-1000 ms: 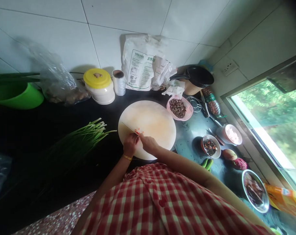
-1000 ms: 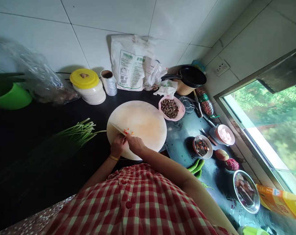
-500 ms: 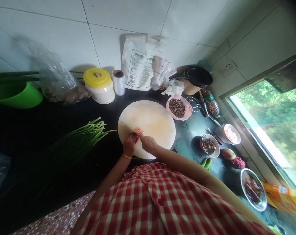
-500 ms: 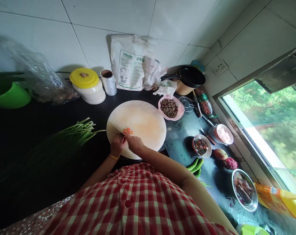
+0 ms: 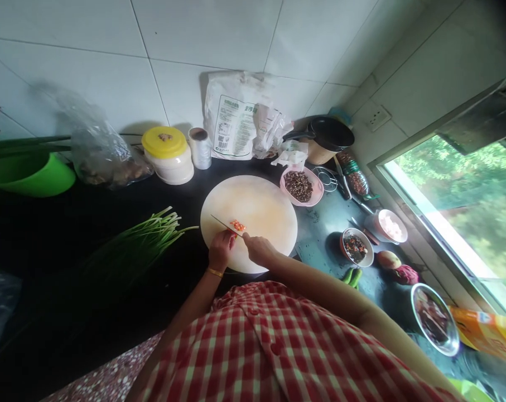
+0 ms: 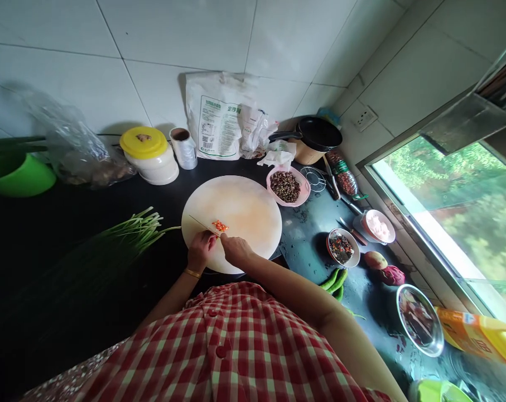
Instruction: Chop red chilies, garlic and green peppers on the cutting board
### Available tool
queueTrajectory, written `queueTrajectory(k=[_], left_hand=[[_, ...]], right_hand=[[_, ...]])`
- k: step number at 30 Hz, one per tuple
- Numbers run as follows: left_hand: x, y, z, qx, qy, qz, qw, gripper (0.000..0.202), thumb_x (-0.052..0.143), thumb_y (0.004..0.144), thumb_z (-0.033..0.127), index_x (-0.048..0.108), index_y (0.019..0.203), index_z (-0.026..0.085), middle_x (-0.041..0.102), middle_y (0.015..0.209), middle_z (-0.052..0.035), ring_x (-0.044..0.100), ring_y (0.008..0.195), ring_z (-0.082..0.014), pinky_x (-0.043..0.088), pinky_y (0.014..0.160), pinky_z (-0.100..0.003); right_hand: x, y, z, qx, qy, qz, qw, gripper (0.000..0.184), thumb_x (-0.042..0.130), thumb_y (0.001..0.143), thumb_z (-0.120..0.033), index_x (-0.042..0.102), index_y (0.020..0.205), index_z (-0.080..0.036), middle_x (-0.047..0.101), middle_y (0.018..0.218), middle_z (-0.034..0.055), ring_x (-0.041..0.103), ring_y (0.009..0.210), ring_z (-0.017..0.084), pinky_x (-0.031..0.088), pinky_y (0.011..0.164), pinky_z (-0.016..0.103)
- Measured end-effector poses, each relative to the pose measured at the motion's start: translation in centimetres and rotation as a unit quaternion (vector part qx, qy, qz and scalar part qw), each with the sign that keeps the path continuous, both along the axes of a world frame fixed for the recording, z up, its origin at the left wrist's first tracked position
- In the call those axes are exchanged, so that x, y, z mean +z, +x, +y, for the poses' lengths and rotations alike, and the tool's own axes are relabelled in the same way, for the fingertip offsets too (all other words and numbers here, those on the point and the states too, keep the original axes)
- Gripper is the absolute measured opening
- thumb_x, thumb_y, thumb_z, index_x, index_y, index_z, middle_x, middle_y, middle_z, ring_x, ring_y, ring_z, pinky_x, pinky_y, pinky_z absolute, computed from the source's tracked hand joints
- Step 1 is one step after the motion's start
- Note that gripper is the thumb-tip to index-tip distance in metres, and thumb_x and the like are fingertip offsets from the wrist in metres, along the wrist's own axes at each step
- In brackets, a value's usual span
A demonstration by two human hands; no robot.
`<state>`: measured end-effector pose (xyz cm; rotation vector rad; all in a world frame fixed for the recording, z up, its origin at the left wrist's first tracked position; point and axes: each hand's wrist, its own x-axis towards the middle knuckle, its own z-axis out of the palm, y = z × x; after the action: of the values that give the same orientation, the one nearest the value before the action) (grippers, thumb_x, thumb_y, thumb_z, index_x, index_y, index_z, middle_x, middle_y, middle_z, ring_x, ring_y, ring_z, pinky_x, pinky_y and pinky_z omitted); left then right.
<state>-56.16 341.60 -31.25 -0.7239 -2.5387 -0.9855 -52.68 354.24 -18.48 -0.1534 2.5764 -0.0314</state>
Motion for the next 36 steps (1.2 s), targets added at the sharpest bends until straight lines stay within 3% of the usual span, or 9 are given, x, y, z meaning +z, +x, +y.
queueTrajectory(k=[7, 16, 22, 29, 36], left_hand=[[-0.2, 0.1, 0.2, -0.003, 0.002, -0.008, 1.0, 0.02, 0.04, 0.086, 0.02, 0.06, 0.089, 0.018, 0.062, 0.082, -0.0083, 0.056, 0.083, -0.0206, 0.045, 0.076, -0.034], [-0.4, 0.0, 0.1, 0.002, -0.008, -0.014, 1.0, 0.022, 0.04, 0.086, 0.02, 0.059, 0.097, 0.019, 0.061, 0.084, -0.0081, 0.055, 0.085, -0.0206, 0.045, 0.077, -0.034], [-0.4, 0.1, 0.2, 0.012, -0.008, -0.004, 1.0, 0.02, 0.041, 0.086, 0.021, 0.059, 0.093, 0.017, 0.06, 0.082, -0.0082, 0.056, 0.081, -0.0201, 0.046, 0.074, -0.033], [-0.1, 0.0, 0.0, 0.003, 0.001, 0.005, 1.0, 0.019, 0.042, 0.085, 0.018, 0.06, 0.092, 0.017, 0.059, 0.079, -0.0069, 0.055, 0.08, -0.0186, 0.045, 0.073, -0.031], [-0.4, 0.0, 0.1, 0.006, 0.02, 0.017, 1.0, 0.017, 0.045, 0.084, 0.019, 0.059, 0.091, 0.016, 0.061, 0.082, -0.0084, 0.056, 0.082, -0.0202, 0.046, 0.074, -0.033]], right_hand=[[-1.5, -0.8, -0.4, -0.004, -0.001, -0.005, 1.0, 0.042, 0.036, 0.079, -0.006, 0.033, 0.12, -0.014, 0.065, 0.089, 0.0106, 0.062, 0.084, 0.022, 0.044, 0.065, 0.029], [-0.8, -0.7, -0.2, 0.015, -0.007, -0.004, 1.0, 0.034, 0.037, 0.077, -0.008, 0.04, 0.111, -0.014, 0.065, 0.086, 0.0108, 0.062, 0.079, 0.024, 0.044, 0.062, 0.03], [-2.0, -1.3, -0.6, 0.003, -0.022, 0.02, 1.0, 0.047, 0.036, 0.08, -0.009, 0.029, 0.126, -0.016, 0.065, 0.089, 0.0093, 0.062, 0.082, 0.022, 0.044, 0.064, 0.029], [-0.9, -0.6, 0.4, 0.016, -0.026, 0.016, 0.999, 0.043, 0.039, 0.076, -0.008, 0.037, 0.119, -0.014, 0.065, 0.087, 0.0103, 0.062, 0.08, 0.022, 0.044, 0.064, 0.029], [-1.9, -1.6, -1.2, -0.018, -0.033, 0.009, 0.999, 0.045, 0.033, 0.081, -0.01, 0.031, 0.126, -0.015, 0.064, 0.095, 0.0117, 0.061, 0.087, 0.022, 0.043, 0.069, 0.03]])
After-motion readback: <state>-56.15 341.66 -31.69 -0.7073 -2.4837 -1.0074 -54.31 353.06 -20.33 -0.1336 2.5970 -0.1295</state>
